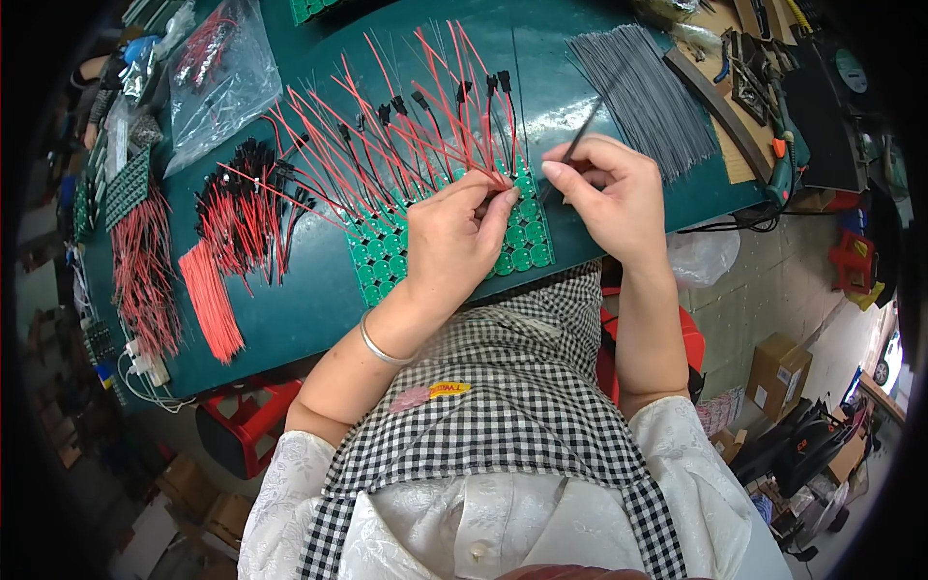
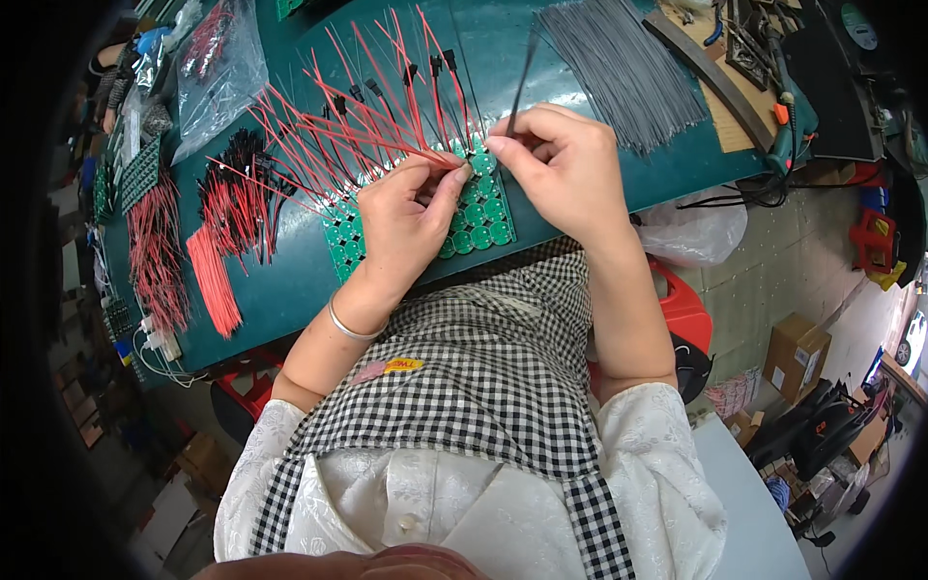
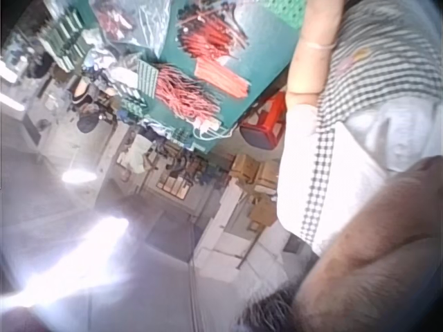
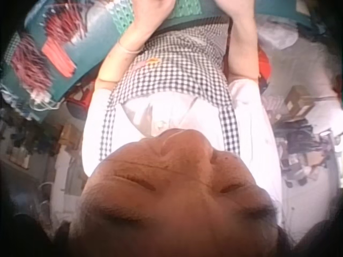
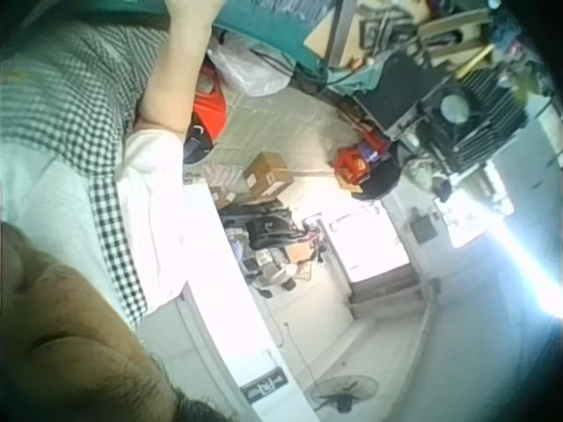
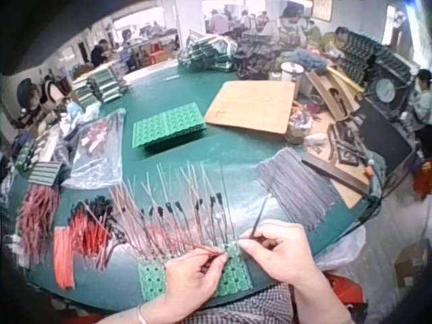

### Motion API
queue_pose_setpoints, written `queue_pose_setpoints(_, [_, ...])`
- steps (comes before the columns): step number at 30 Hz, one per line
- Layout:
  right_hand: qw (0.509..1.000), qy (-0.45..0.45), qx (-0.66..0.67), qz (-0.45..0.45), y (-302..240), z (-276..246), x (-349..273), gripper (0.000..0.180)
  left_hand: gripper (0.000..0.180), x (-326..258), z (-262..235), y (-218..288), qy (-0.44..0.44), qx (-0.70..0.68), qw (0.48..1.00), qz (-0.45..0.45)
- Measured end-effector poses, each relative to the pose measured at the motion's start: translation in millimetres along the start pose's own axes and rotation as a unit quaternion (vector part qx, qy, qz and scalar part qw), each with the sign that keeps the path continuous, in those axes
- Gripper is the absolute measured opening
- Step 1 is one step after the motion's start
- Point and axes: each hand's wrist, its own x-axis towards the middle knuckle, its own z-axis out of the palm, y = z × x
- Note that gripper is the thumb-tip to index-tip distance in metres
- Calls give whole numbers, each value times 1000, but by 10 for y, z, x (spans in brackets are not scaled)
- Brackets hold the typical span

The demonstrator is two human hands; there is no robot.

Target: Assembling electrical components by inserting wires with connectors into a PCB board.

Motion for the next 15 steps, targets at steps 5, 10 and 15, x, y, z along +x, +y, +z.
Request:
queue_pose_setpoints(5, [996,13,92,2,135,-57,-78,9,8,-6,3,-10,-1,2,1000,-9])
queue_pose_setpoints(10, [991,16,132,27,116,-64,-107,10,8,1,4,19,-3,9,1000,-15])
queue_pose_setpoints(15, [990,19,135,41,111,-60,-125,10,8,2,13,-7,-2,51,998,22])
